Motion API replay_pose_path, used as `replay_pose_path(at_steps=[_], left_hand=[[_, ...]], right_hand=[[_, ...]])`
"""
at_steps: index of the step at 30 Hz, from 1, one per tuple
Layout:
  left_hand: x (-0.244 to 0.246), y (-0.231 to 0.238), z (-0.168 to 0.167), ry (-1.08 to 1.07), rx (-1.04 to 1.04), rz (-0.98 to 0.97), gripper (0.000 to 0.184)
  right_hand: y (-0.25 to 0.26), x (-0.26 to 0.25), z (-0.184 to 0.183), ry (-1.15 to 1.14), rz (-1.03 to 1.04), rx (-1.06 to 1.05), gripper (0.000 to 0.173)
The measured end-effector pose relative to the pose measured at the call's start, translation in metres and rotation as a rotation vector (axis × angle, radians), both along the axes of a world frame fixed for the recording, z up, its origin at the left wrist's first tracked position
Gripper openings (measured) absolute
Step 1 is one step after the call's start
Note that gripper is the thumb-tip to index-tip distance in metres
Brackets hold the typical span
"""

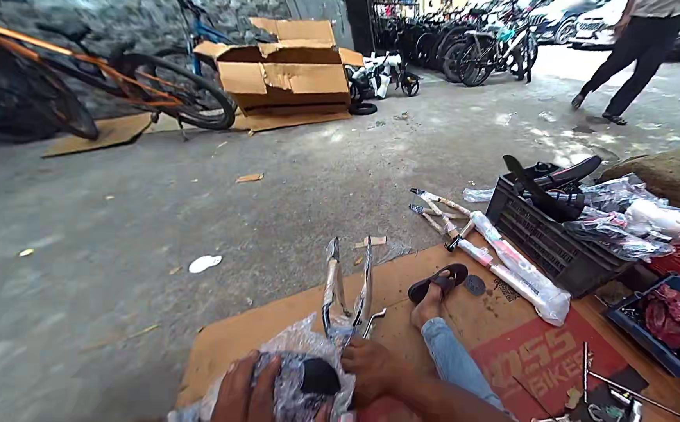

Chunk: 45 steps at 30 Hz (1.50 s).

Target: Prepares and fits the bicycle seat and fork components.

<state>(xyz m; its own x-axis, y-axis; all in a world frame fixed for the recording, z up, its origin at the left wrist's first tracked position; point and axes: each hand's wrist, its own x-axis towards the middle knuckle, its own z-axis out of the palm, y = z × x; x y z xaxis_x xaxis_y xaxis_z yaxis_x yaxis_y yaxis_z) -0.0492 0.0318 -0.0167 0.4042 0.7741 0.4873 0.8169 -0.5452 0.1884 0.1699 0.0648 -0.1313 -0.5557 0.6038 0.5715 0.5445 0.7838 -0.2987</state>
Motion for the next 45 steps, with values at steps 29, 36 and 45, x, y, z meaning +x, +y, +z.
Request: replay_pose_path(at_steps=[29, 36, 45], left_hand=[[-0.009, 0.001, 0.011, -0.037, -0.041, -0.036, 0.107], [-0.003, 0.002, 0.01, -0.043, -0.029, -0.052, 0.106], [0.01, -0.003, 0.013, -0.028, -0.011, -0.01, 0.105]], right_hand=[[-0.038, -0.044, -0.019, 0.375, 0.127, -0.406, 0.046], [-0.041, -0.06, -0.039, 0.588, 0.139, -0.342, 0.055], [-0.114, -0.136, -0.005, 1.553, -0.133, -0.875, 0.053]])
